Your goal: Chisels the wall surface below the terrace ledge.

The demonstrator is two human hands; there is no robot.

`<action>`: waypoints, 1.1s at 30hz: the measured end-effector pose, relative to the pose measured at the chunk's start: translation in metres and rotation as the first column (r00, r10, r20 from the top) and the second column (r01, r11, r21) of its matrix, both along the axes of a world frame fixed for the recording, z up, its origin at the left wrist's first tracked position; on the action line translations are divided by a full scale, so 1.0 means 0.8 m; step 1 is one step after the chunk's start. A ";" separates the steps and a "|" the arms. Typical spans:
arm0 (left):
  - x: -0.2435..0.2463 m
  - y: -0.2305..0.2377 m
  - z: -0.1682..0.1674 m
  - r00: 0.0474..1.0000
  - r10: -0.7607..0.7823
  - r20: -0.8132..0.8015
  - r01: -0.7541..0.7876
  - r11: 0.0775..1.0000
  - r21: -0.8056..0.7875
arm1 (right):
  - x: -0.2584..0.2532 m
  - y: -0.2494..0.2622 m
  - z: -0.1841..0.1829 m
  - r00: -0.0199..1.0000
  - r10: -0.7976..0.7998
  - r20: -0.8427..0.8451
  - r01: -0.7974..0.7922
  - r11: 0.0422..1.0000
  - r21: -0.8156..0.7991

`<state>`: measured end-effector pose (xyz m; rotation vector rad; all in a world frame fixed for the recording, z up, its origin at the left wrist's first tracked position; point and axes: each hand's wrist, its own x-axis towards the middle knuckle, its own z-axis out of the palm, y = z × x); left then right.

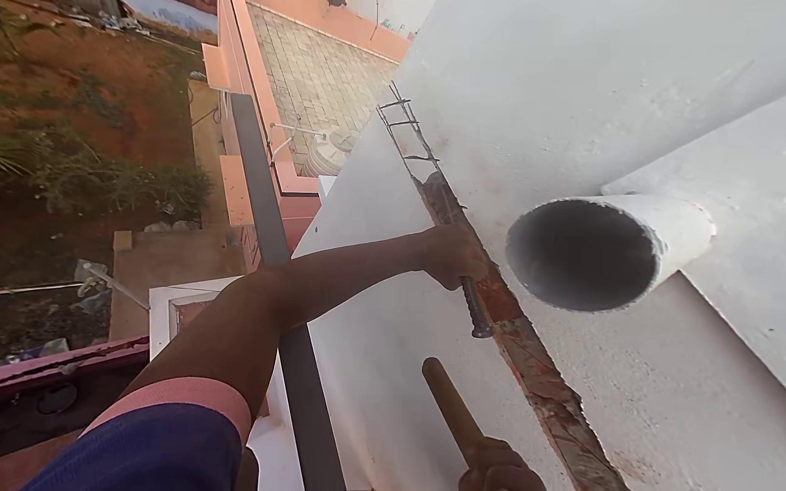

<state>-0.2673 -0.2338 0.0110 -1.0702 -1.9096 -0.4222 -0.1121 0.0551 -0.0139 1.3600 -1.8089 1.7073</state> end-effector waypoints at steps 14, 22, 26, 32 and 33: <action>-0.005 0.007 0.002 0.993 0.076 -0.087 -0.064 0.989 0.134 | -0.012 -0.012 -0.030 0.996 -0.078 -0.050 0.079 0.997 0.016; 0.001 0.019 -0.002 0.997 0.068 -0.044 -0.063 0.992 0.107 | -0.001 0.001 -0.011 0.978 -0.084 0.189 0.108 0.987 -0.117; 0.009 0.012 0.007 0.996 0.086 0.023 -0.088 0.993 0.078 | 0.002 0.010 0.015 0.998 -0.034 -0.044 0.028 0.990 -0.141; 0.011 0.012 0.007 0.997 0.076 0.023 -0.078 0.991 0.105 | -0.009 -0.038 -0.041 0.937 -0.098 0.336 0.144 0.983 -0.116; 0.011 0.007 0.009 0.997 0.074 0.011 -0.075 0.991 0.115 | -0.008 -0.037 -0.042 0.937 -0.036 0.348 0.094 0.984 -0.153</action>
